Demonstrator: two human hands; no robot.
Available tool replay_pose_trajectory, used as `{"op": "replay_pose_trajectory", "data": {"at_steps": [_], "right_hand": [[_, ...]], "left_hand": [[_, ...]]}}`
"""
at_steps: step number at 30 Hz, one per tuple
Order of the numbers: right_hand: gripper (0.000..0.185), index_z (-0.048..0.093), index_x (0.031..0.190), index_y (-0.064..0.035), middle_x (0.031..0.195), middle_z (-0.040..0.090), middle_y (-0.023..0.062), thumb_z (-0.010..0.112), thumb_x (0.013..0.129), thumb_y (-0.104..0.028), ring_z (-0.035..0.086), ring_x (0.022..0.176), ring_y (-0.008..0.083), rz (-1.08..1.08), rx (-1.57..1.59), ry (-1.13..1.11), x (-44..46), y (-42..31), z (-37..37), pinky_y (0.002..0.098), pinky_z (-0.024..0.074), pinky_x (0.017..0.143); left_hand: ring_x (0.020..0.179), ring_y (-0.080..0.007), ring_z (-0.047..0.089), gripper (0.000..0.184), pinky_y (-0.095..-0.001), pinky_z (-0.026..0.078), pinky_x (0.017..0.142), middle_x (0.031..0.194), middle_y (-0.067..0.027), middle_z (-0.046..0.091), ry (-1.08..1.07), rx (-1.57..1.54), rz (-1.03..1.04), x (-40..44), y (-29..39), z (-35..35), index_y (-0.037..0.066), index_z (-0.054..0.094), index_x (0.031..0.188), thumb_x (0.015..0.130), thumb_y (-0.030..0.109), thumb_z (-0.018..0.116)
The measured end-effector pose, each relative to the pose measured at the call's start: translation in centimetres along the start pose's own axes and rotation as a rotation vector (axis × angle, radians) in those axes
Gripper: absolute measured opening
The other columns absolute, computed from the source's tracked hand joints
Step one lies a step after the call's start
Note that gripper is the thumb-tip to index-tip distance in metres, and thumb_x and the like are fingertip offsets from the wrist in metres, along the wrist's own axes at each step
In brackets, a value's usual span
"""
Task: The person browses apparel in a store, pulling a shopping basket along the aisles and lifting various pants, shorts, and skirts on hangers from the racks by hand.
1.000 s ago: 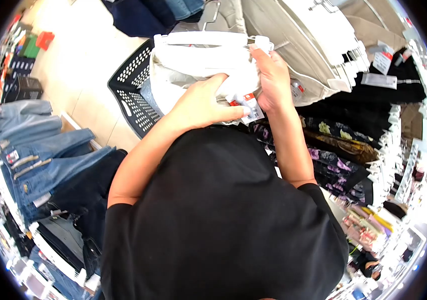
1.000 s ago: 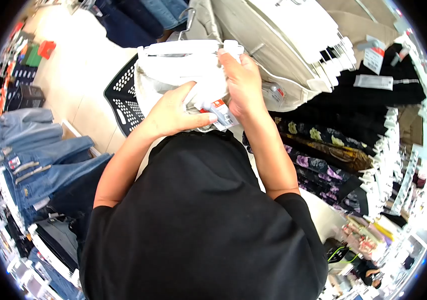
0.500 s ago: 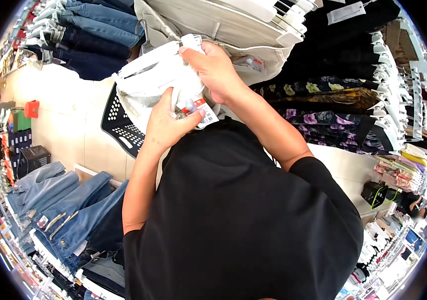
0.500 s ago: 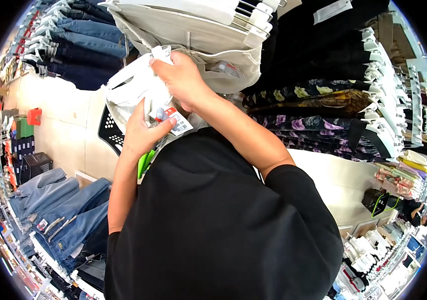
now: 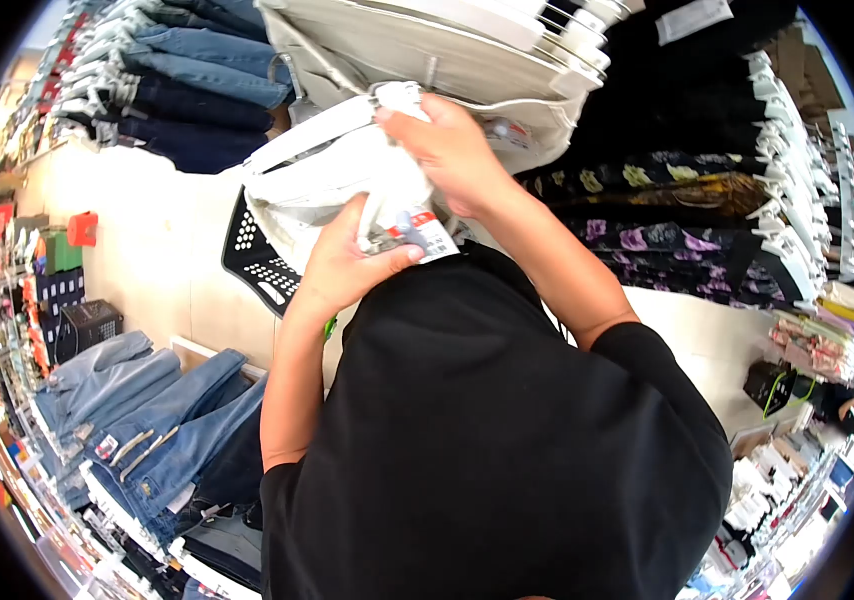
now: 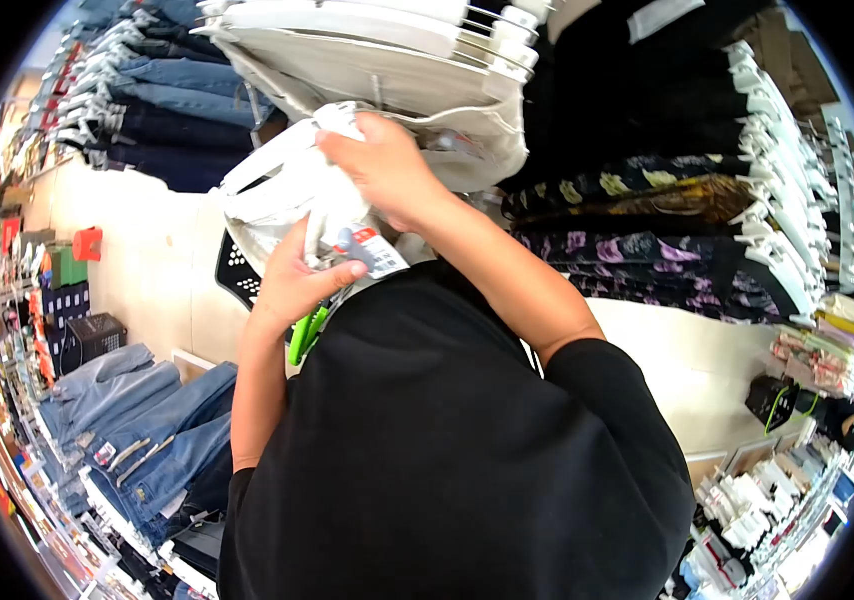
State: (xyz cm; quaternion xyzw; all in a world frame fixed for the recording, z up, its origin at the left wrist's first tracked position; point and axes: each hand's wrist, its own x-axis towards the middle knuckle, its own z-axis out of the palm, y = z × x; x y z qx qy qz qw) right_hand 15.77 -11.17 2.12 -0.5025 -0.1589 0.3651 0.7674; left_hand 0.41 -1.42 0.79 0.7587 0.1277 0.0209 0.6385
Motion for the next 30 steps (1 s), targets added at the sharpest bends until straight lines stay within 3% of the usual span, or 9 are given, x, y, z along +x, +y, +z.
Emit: {"op": "replay_pose_trajectory", "data": {"at_steps": [3,6,9,11,13,17,19,24,30], "right_hand": [[0.02,0.061,0.102,-0.0003,0.092,0.064,0.0019,0.062,0.093,-0.019,0.058,0.081,0.0083,-0.004,-0.096,0.02,-0.9,-1.4,-0.6,0.0251,0.0473,0.072],[0.023,0.061,0.107,-0.0016,0.095,0.064,0.0002,0.063,0.093,-0.02,0.057,0.086,0.0066,-0.013,-0.059,-0.023,-2.0,-2.9,-1.7,0.023,0.0459,0.077],[0.023,0.06,0.109,-0.0017,0.095,0.064,0.0005,0.062,0.093,-0.019,0.059,0.084,0.0066,0.005,-0.074,0.003,-3.1,-4.2,-3.4,0.0229,0.0473,0.076],[0.023,0.06,0.11,-0.0019,0.095,0.064,0.0003,0.062,0.093,-0.018,0.059,0.083,0.006,-0.01,-0.091,0.007,-4.0,-5.6,-3.7,0.0227,0.0478,0.075],[0.021,0.06,0.108,-0.0026,0.094,0.064,-0.0002,0.062,0.093,-0.016,0.059,0.083,0.0051,-0.032,-0.092,0.008,-4.9,-6.3,-4.0,0.0222,0.0478,0.075],[0.022,0.06,0.106,-0.0032,0.094,0.063,-0.0008,0.065,0.091,-0.018,0.058,0.084,0.006,-0.068,-0.147,0.023,-6.1,-6.7,-4.9,0.023,0.047,0.076],[0.023,0.061,0.103,-0.0035,0.092,0.062,-0.0016,0.067,0.089,-0.021,0.056,0.083,0.0061,-0.09,-0.211,0.03,-6.6,-6.3,-5.7,0.0234,0.0457,0.076],[0.026,0.062,0.1,-0.0021,0.09,0.06,-0.0023,0.071,0.087,-0.023,0.052,0.081,0.0061,-0.206,-0.579,-0.027,-9.2,-6.3,-5.7,0.0233,0.0449,0.073],[0.031,0.062,0.104,-0.0019,0.092,0.061,-0.0001,0.074,0.084,-0.023,0.054,0.081,0.0082,-0.349,-0.546,-0.012,-11.2,-6.2,-6.3,0.0233,0.0439,0.072]], "left_hand": [[0.103,-0.0242,0.062,0.058,-0.0331,0.046,0.091,0.111,-0.0135,0.065,0.009,0.139,0.085,-0.5,-0.7,-0.5,0.0,0.056,0.121,0.074,0.024,0.08],[0.1,-0.0167,0.06,0.047,-0.0296,0.046,0.089,0.106,-0.0087,0.066,0.072,0.254,0.24,-1.6,-1.9,-2.1,0.0,0.063,0.113,0.074,0.019,0.081],[0.102,-0.0155,0.057,0.028,-0.0287,0.044,0.09,0.11,-0.0081,0.062,0.439,0.098,0.318,-2.7,-5.4,-3.9,0.0,0.06,0.114,0.088,0.01,0.065],[0.105,-0.0147,0.054,0.031,-0.0275,0.042,0.092,0.115,-0.0075,0.059,0.772,0.013,0.241,-2.5,-7.0,-5.3,0.0,0.055,0.121,0.093,0.01,0.06],[0.11,-0.0143,0.05,0.044,-0.0262,0.04,0.092,0.122,-0.0077,0.054,0.848,-0.173,0.135,-2.0,-9.1,-7.4,0.002,0.045,0.133,0.095,0.019,0.058],[0.113,-0.015,0.049,0.061,-0.0272,0.037,0.097,0.128,-0.0081,0.052,0.737,-0.279,0.086,-1.2,-9.4,-7.9,0.002,0.041,0.138,0.096,0.045,0.054],[0.115,-0.0162,0.048,0.055,-0.0303,0.034,0.102,0.125,-0.0073,0.054,0.484,-0.388,0.14,-0.9,-9.2,-7.8,0.0,0.046,0.132,0.097,0.041,0.055],[0.095,-0.0097,0.05,0.04,-0.0251,0.04,0.086,0.104,-0.0002,0.057,0.463,-0.214,0.09,0.4,-12.2,-7.4,0.0,0.055,0.116,0.099,0.036,0.053],[0.091,-0.0064,0.05,0.05,-0.0214,0.04,0.083,0.104,0.0019,0.057,0.499,-0.247,0.428,2.6,-6.7,-9.2,0.002,0.051,0.122,0.095,0.043,0.058]]}}
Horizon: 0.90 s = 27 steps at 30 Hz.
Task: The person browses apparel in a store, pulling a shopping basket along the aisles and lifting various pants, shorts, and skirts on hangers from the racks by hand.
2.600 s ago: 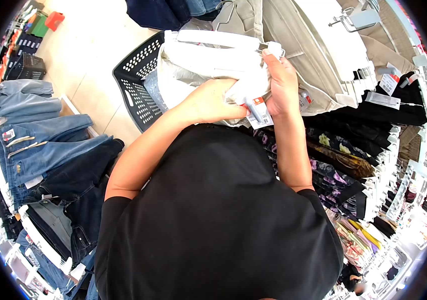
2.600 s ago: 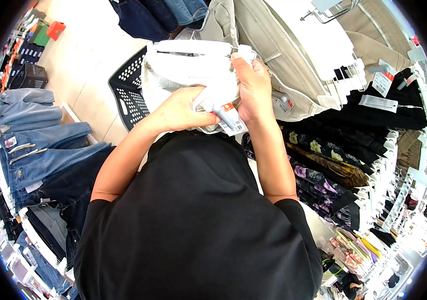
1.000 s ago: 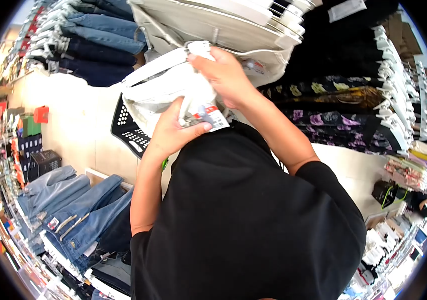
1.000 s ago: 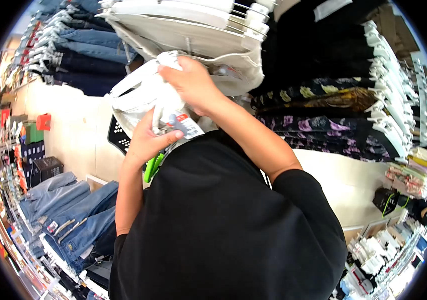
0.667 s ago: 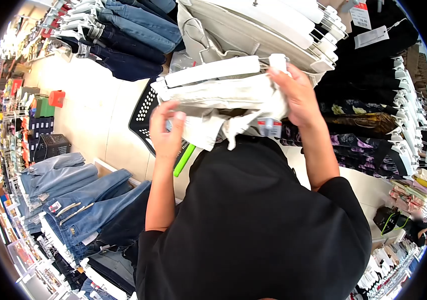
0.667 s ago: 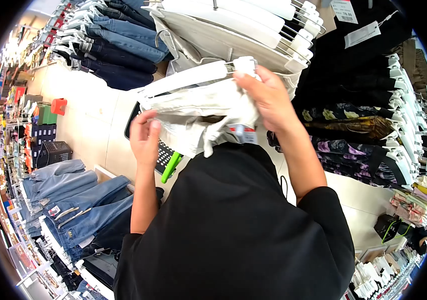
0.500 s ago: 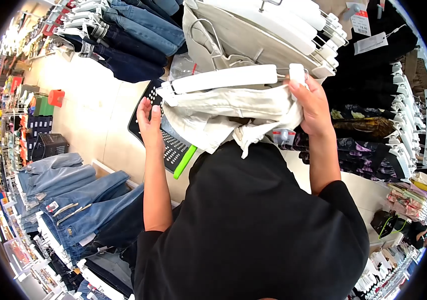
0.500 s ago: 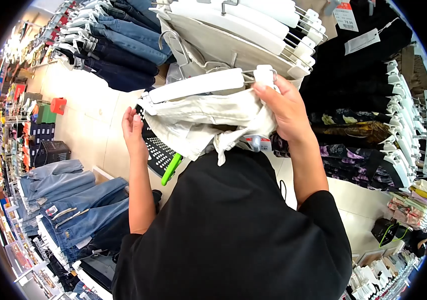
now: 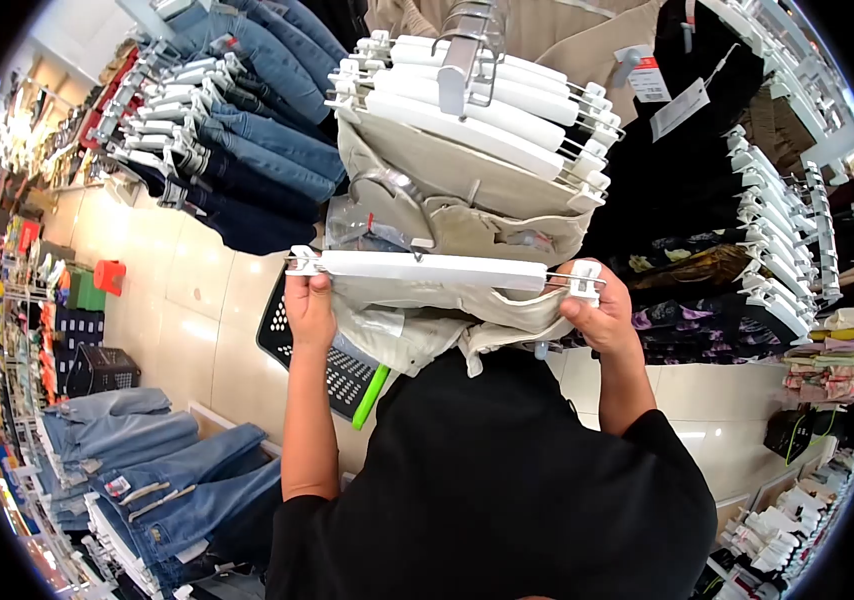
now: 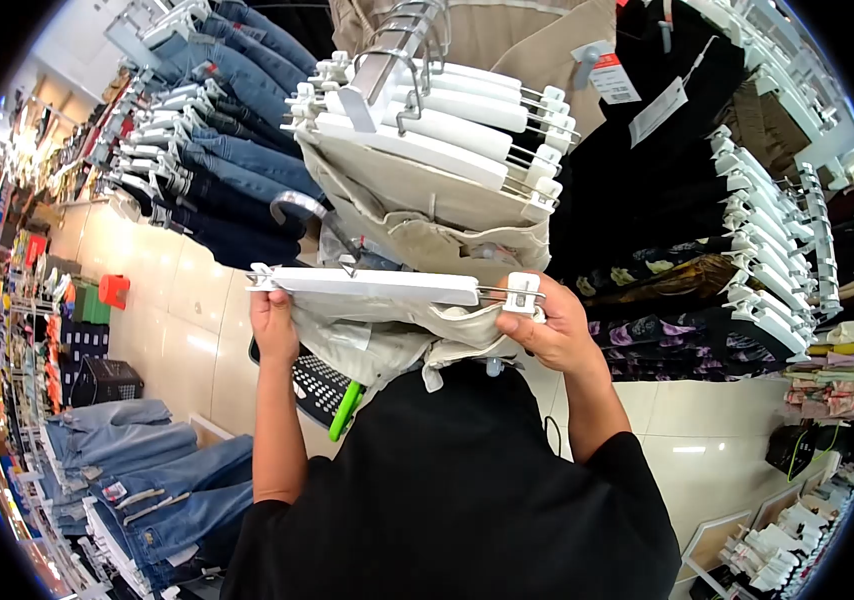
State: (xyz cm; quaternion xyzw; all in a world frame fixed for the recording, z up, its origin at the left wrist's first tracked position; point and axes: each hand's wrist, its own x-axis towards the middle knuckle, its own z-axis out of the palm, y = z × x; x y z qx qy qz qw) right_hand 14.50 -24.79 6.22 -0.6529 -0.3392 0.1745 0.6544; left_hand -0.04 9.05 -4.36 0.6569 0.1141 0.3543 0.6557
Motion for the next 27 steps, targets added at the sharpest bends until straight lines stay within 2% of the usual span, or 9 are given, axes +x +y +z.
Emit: {"op": "replay_pose_trajectory", "data": {"at_steps": [3,5,7,10,15,19,20,23,27], "right_hand": [[0.036,0.06,0.107,-0.0015,0.096,0.063,0.0018,0.073,0.085,-0.027,0.056,0.087,0.0097,-0.035,0.16,0.116,-0.2,-0.2,-0.1,0.0253,0.0441,0.079],[0.047,0.057,0.106,0.0011,0.092,0.064,0.009,0.075,0.082,-0.036,0.061,0.08,0.0151,-0.091,0.174,0.273,0.2,-0.5,0.5,0.0281,0.048,0.074],[0.046,0.057,0.105,0.0001,0.094,0.063,0.0079,0.073,0.084,-0.038,0.06,0.083,0.0144,-0.101,0.174,0.279,0.5,-0.6,0.2,0.0285,0.0473,0.076],[0.033,0.058,0.111,-0.0011,0.107,0.063,0.0049,0.068,0.091,-0.026,0.056,0.099,0.0117,-0.157,0.248,0.283,1.2,-0.8,0.6,0.0273,0.0421,0.09],[0.03,0.059,0.11,-0.0035,0.103,0.061,0.0003,0.066,0.092,-0.027,0.052,0.093,0.0074,-0.069,0.255,0.319,2.3,0.0,1.4,0.0242,0.0411,0.086],[0.035,0.058,0.111,-0.0032,0.101,0.06,-0.0009,0.067,0.091,-0.03,0.051,0.092,0.007,-0.07,0.148,0.354,2.6,1.1,1.1,0.024,0.0408,0.084],[0.037,0.057,0.112,-0.003,0.101,0.059,-0.0013,0.068,0.091,-0.031,0.051,0.092,0.0071,-0.049,0.115,0.378,2.7,1.2,1.1,0.0242,0.0408,0.084],[0.041,0.053,0.118,-0.0025,0.104,0.058,-0.0004,0.067,0.091,-0.03,0.051,0.094,0.0083,-0.08,0.025,0.424,2.3,3.2,0.9,0.0249,0.0406,0.086],[0.039,0.045,0.126,0.0041,0.123,0.048,0.0132,0.054,0.09,-0.01,0.048,0.11,0.0205,-0.379,-0.426,0.649,0.9,5.9,1.9,0.0341,0.0378,0.098]], "left_hand": [[0.092,-0.0078,0.049,0.044,-0.0232,0.04,0.084,0.102,-0.001,0.057,-0.024,0.039,0.052,3.2,3.2,1.0,0.001,0.054,0.114,0.095,0.041,0.059],[0.091,-0.0081,0.05,0.042,-0.0228,0.04,0.082,0.1,-0.0007,0.058,-0.066,0.036,0.113,4.9,5.5,2.0,0.002,0.055,0.109,0.096,0.041,0.058],[0.089,-0.0079,0.05,0.042,-0.0223,0.04,0.081,0.099,-0.0001,0.058,-0.096,0.045,0.16,6.4,6.4,2.6,0.002,0.056,0.107,0.096,0.042,0.057],[0.089,-0.0073,0.05,0.044,-0.0216,0.039,0.08,0.098,0.0,0.059,-0.088,0.077,0.187,8.2,7.2,3.7,0.001,0.057,0.108,0.096,0.044,0.056],[0.088,-0.0061,0.047,0.045,-0.0207,0.039,0.081,0.097,0.0032,0.056,-0.079,0.126,0.091,8.3,5.4,4.2,0.002,0.055,0.111,0.096,0.044,0.055],[0.097,-0.0088,0.052,0.05,-0.0231,0.042,0.084,0.125,-0.006,0.054,-0.09,0.096,0.129,6.6,2.6,2.9,0.0,0.045,0.134,0.1,0.037,0.051],[0.102,-0.0124,0.055,0.054,-0.0252,0.046,0.084,0.136,-0.011,0.048,-0.127,-0.009,0.037,5.8,2.3,2.2,0.002,0.035,0.143,0.101,0.033,0.047],[0.102,-0.0156,0.057,0.052,-0.0259,0.048,0.078,0.131,-0.0112,0.051,-0.014,0.091,-0.075,1.7,-0.1,0.0,0.002,0.039,0.142,0.101,0.032,0.047],[0.095,-0.0135,0.059,0.042,-0.0276,0.048,0.076,0.11,-0.0066,0.064,0.048,0.215,-0.361,-8.1,-5.3,-4.3,0.002,0.06,0.121,0.102,0.037,0.045]]}}
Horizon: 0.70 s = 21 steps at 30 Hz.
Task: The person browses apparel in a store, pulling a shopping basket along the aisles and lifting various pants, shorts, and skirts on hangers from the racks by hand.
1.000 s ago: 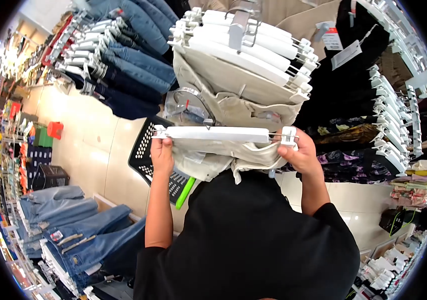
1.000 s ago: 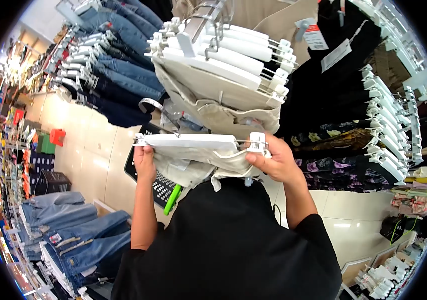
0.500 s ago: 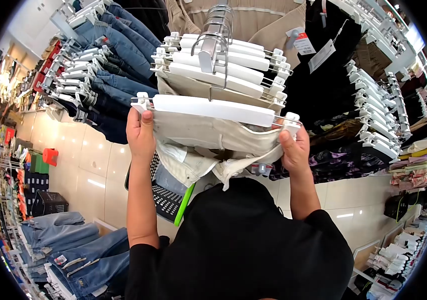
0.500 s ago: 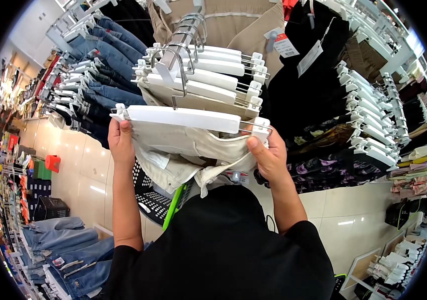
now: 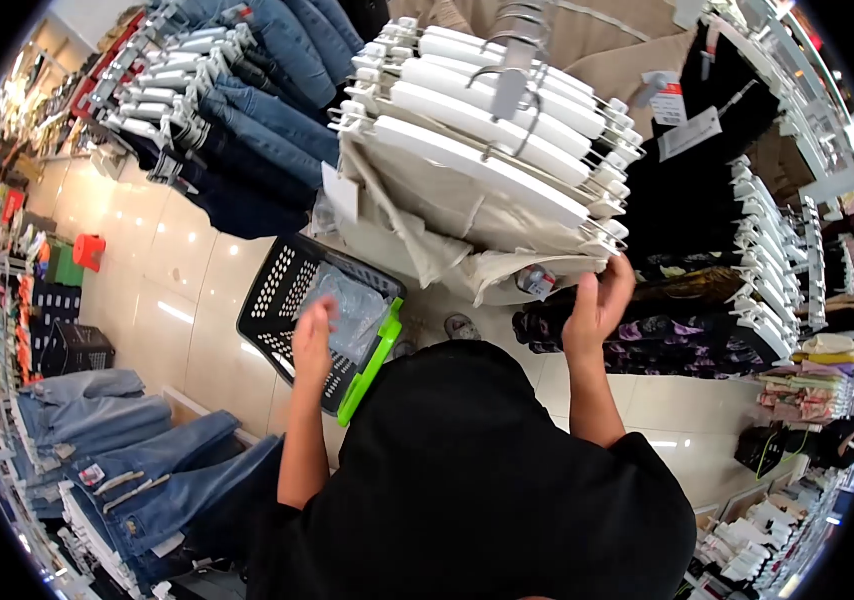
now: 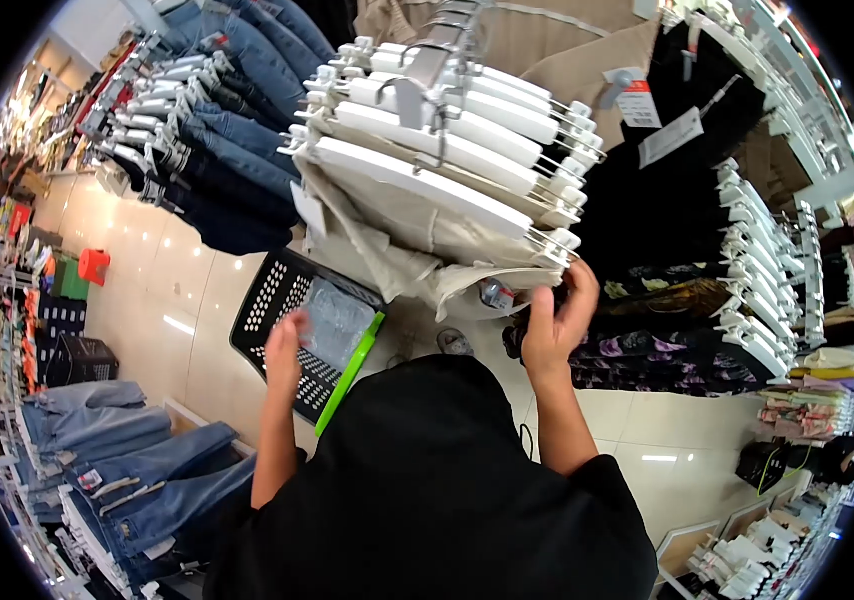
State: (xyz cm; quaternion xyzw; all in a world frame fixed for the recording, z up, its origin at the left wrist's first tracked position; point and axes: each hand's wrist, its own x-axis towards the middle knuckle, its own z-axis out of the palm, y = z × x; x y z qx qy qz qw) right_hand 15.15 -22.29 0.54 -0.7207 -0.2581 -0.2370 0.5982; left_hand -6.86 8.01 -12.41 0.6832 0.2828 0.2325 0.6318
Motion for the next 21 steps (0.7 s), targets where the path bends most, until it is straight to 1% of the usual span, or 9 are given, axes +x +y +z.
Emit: {"op": "replay_pose_trajectory", "data": {"at_steps": [1,4,6,8,10,13,16,18,21], "right_hand": [[0.039,0.043,0.126,0.0046,0.126,0.044,0.0175,0.051,0.089,-0.006,0.046,0.114,0.0268,-0.131,-0.166,0.034,-0.5,-0.6,-0.1,0.0382,0.0369,0.1],[0.039,0.044,0.122,-0.0012,0.12,0.046,0.016,0.052,0.083,-0.001,0.047,0.111,0.0294,-0.457,-0.197,-0.039,-2.4,-1.9,1.2,0.0431,0.0393,0.097],[0.036,0.05,0.108,-0.0047,0.112,0.054,0.0162,0.063,0.073,-0.003,0.055,0.1,0.0308,-0.672,-0.198,-0.141,-3.8,-3.1,3.4,0.0443,0.0462,0.082],[0.034,0.054,0.103,-0.0059,0.104,0.058,0.013,0.066,0.071,-0.002,0.057,0.094,0.0322,-0.656,0.101,-0.415,-5.5,-4.0,7.1,0.0458,0.048,0.077],[0.028,0.058,0.1,-0.0051,0.101,0.059,0.0117,0.068,0.075,-0.008,0.057,0.096,0.0324,-0.557,0.184,-0.723,-7.6,-2.7,11.3,0.0451,0.0468,0.081],[0.024,0.06,0.104,-0.0042,0.101,0.06,0.0142,0.064,0.082,-0.015,0.057,0.098,0.0334,-0.381,0.072,-0.938,-10.5,0.1,16.7,0.044,0.0448,0.085],[0.026,0.063,0.102,-0.0026,0.098,0.065,0.0132,0.045,0.095,-0.02,0.06,0.094,0.0327,-0.232,0.192,-1.271,-16.1,5.5,20.7,0.0424,0.0437,0.086],[0.028,0.064,0.1,-0.0029,0.091,0.066,0.012,0.042,0.096,-0.021,0.062,0.091,0.0317,-0.073,0.242,-1.404,-16.9,4.4,21.7,0.0423,0.0447,0.085],[0.03,0.065,0.097,-0.0032,0.09,0.066,0.0133,0.041,0.096,-0.022,0.062,0.087,0.0325,-0.142,0.137,-1.41,-17.4,3.5,22.9,0.0432,0.0457,0.083]], "left_hand": [[0.093,-0.013,0.059,0.04,-0.0279,0.048,0.076,0.106,-0.006,0.065,-0.009,0.055,-0.079,-2.3,-0.6,-0.4,0.002,0.063,0.116,0.101,0.036,0.046],[0.083,-0.0143,0.059,0.041,-0.0282,0.047,0.077,0.09,-0.0053,0.066,-0.034,0.103,-0.178,-8.1,-3.8,-1.3,-0.001,0.066,0.106,0.101,0.034,0.047],[0.081,-0.0154,0.059,0.04,-0.0296,0.047,0.075,0.087,-0.0077,0.065,-0.094,0.093,-0.243,-10.7,-4.9,-1.5,-0.001,0.065,0.104,0.101,0.035,0.047],[0.08,-0.017,0.059,0.04,-0.0302,0.046,0.074,0.085,-0.0101,0.063,-0.123,0.165,-0.263,-11.7,-3.7,-1.6,0.0,0.064,0.102,0.101,0.035,0.047],[0.08,-0.0186,0.06,0.04,-0.0308,0.046,0.073,0.084,-0.0124,0.062,-0.147,0.234,-0.278,-12.2,-3.6,-2.4,0.0,0.064,0.1,0.101,0.036,0.047],[0.079,-0.0252,0.061,0.038,-0.0334,0.046,0.072,0.082,-0.0171,0.059,-0.207,0.296,-0.341,-12.3,-4.3,-4.0,0.001,0.062,0.097,0.1,0.036,0.047],[0.078,-0.033,0.06,0.041,-0.0378,0.046,0.072,0.08,-0.019,0.059,-0.238,0.284,-0.259,-12.3,-4.1,-5.2,0.0,0.061,0.094,0.1,0.038,0.047],[0.081,-0.0379,0.06,0.043,-0.0413,0.047,0.072,0.082,-0.021,0.059,-0.232,0.328,-0.264,-12.2,-3.6,-6.1,0.0,0.061,0.095,0.099,0.04,0.046],[0.078,-0.0412,0.06,0.044,-0.0449,0.046,0.067,0.079,-0.0224,0.06,-0.12,0.457,-0.229,-11.9,-3.6,-7.3,0.001,0.06,0.083,0.097,0.041,0.048]]}}
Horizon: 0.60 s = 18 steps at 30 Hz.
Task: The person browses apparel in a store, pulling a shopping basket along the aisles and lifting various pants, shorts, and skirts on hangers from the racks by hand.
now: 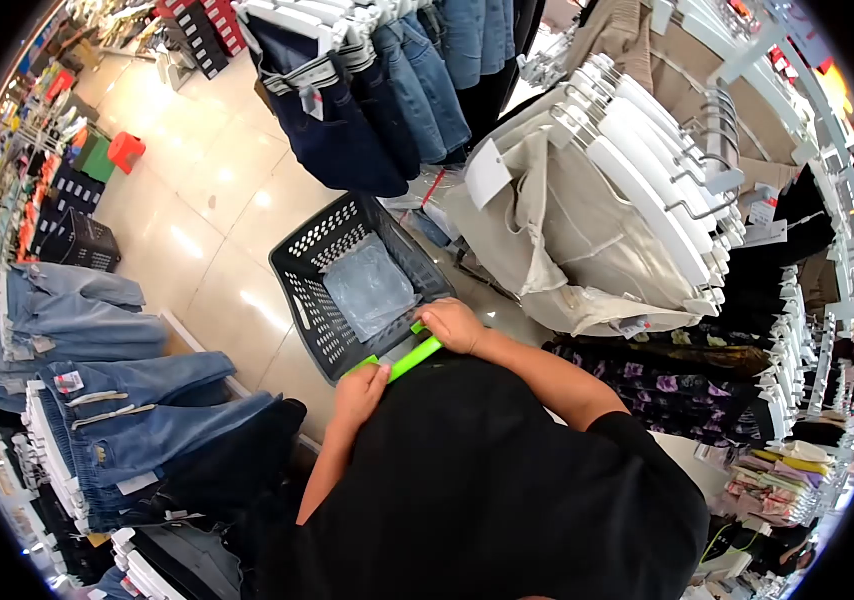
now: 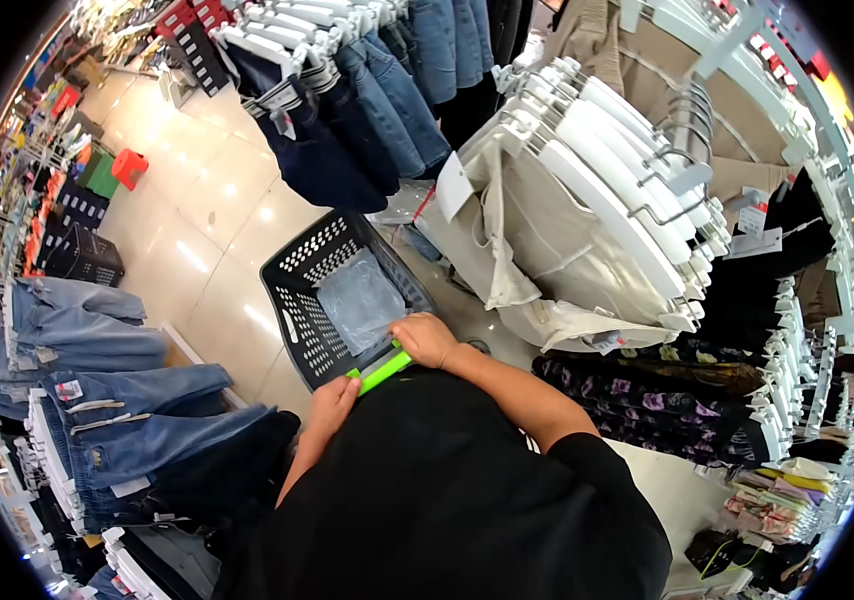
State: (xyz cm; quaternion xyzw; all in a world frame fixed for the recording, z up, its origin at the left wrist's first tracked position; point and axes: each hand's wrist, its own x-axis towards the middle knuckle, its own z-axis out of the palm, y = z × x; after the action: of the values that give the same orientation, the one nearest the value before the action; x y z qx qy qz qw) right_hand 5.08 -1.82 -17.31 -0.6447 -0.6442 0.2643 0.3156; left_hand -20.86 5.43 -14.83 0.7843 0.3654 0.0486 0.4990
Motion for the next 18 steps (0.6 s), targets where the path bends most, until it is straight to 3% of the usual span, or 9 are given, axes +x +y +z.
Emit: {"op": "replay_pose_trajectory", "data": {"at_steps": [2,5,7,8,9,11,18], "right_hand": [[0.03,0.064,0.096,-0.0036,0.089,0.066,0.0142,0.041,0.097,-0.022,0.061,0.087,0.0345,0.024,-0.019,0.065,0.8,-0.4,0.3,0.0449,0.0453,0.082],[0.027,0.063,0.093,-0.0034,0.086,0.065,0.0153,0.044,0.096,-0.022,0.06,0.087,0.0361,0.045,-0.096,0.131,3.1,-3.3,0.3,0.0457,0.0448,0.081],[0.025,0.061,0.084,-0.0035,0.08,0.064,0.0151,0.049,0.094,-0.022,0.061,0.081,0.0351,-0.139,-0.132,0.026,4.7,-5.7,0.6,0.0455,0.0467,0.076],[0.025,0.059,0.075,-0.0047,0.072,0.063,0.0142,0.053,0.09,-0.023,0.062,0.07,0.0339,-0.119,-0.251,-0.053,6.0,-5.6,1.6,0.0456,0.0487,0.065],[0.025,0.059,0.075,-0.0047,0.072,0.063,0.0142,0.053,0.09,-0.023,0.062,0.07,0.0339,-0.134,-0.253,-0.067,6.7,-5.4,1.7,0.0456,0.0487,0.065],[0.026,0.058,0.069,-0.006,0.065,0.062,0.0137,0.056,0.087,-0.024,0.061,0.06,0.0339,-0.154,-0.3,0.091,8.0,-4.9,2.0,0.0463,0.0486,0.056],[0.023,0.06,0.068,-0.007,0.065,0.062,0.0136,0.057,0.082,-0.024,0.062,0.061,0.0349,-0.179,-0.305,0.118,13.3,-3.3,1.2,0.0456,0.0488,0.056]], "left_hand": [[0.068,-0.043,0.059,0.045,-0.0485,0.044,0.059,0.069,-0.0223,0.058,0.197,0.036,0.012,0.6,-1.2,0.3,0.001,0.056,0.072,0.095,0.04,0.052],[0.064,-0.0429,0.059,0.045,-0.0484,0.044,0.057,0.064,-0.0226,0.057,0.3,-0.015,-0.047,2.1,-0.9,-0.6,0.001,0.057,0.071,0.094,0.039,0.054],[0.06,-0.0426,0.059,0.044,-0.0481,0.045,0.054,0.062,-0.0226,0.057,0.36,-0.015,-0.043,3.0,-1.3,-0.6,0.001,0.057,0.07,0.093,0.039,0.056],[0.061,-0.0427,0.059,0.044,-0.0481,0.045,0.054,0.063,-0.0224,0.058,0.389,-0.021,-0.046,3.5,-1.9,-0.8,0.002,0.058,0.07,0.093,0.039,0.056],[0.061,-0.0427,0.06,0.043,-0.048,0.045,0.054,0.063,-0.0223,0.059,0.405,-0.013,-0.041,4.0,-2.0,-1.1,0.002,0.058,0.07,0.092,0.039,0.057],[0.06,-0.0425,0.06,0.042,-0.0487,0.045,0.054,0.062,-0.0215,0.059,0.442,-0.015,-0.055,4.8,-2.1,-1.5,0.003,0.059,0.071,0.091,0.039,0.057],[0.06,-0.0427,0.06,0.039,-0.0487,0.047,0.055,0.062,-0.0215,0.06,0.593,-0.031,-0.058,8.2,-2.6,-2.6,0.003,0.06,0.069,0.091,0.035,0.056]]}}
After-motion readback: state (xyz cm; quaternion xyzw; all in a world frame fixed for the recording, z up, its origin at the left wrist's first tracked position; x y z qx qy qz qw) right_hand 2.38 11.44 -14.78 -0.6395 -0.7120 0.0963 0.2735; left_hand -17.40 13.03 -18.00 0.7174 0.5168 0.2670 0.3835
